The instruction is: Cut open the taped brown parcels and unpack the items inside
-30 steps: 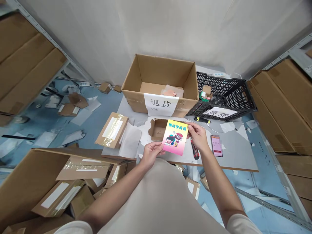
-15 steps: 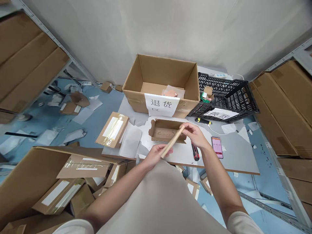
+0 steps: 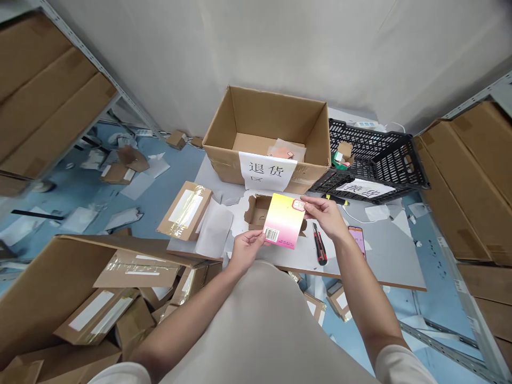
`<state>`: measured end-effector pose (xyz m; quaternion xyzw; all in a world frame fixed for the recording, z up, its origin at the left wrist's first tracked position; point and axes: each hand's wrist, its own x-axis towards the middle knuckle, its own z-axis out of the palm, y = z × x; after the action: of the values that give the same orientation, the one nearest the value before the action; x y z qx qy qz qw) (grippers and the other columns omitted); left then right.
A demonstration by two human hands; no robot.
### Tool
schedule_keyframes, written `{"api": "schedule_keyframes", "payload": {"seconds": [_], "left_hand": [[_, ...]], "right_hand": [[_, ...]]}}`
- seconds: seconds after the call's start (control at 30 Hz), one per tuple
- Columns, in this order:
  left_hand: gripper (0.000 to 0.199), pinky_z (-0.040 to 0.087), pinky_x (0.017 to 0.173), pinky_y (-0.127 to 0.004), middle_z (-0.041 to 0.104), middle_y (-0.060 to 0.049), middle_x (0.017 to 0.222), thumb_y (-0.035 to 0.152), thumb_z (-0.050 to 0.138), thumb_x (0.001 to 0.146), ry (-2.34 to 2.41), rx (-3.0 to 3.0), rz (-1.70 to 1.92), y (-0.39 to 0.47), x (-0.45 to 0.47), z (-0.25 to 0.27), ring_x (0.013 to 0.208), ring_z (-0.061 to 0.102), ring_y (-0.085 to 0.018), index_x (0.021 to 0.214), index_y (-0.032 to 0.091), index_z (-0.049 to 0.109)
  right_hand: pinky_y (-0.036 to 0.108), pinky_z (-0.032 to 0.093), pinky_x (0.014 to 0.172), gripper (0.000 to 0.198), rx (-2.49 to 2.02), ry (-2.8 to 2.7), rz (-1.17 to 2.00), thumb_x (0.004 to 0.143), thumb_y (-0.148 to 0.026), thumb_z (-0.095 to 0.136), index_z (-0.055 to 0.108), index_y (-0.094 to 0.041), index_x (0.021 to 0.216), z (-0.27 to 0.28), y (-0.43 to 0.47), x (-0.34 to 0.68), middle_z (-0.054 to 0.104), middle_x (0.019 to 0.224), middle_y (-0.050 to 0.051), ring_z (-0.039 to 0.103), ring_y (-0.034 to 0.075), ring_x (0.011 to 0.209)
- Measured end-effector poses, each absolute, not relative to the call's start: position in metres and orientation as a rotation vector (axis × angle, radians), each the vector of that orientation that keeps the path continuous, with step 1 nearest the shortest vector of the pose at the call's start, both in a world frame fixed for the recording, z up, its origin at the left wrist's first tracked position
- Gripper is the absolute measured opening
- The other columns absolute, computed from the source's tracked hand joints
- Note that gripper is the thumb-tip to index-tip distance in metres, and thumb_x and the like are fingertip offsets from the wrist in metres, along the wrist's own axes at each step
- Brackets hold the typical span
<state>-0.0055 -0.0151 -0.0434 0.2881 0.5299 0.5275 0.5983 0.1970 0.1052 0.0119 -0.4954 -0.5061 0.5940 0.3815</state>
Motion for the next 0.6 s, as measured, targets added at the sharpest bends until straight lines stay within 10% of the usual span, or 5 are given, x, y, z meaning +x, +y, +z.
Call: {"api": "schedule_keyframes", "payload": {"seconds": [0.6], "left_hand": [[0.046, 0.052, 0.082, -0.038, 0.071, -0.010, 0.083, 0.052, 0.064, 0.071, 1.494, 0.634, 1.263, -0.009, -0.045, -0.084, 0.078, 0.069, -0.022, 0.093, 0.011, 0.064]], "right_hand": [[0.020, 0.056, 0.056, 0.030, -1.171, -0.999, 1.196, 0.069, -0.033, 0.071, 0.059, -0.019, 0.093, 0.026, 0.231, 0.172, 0.062, 0.072, -0.004, 0.054, 0.004, 0.050]]}}
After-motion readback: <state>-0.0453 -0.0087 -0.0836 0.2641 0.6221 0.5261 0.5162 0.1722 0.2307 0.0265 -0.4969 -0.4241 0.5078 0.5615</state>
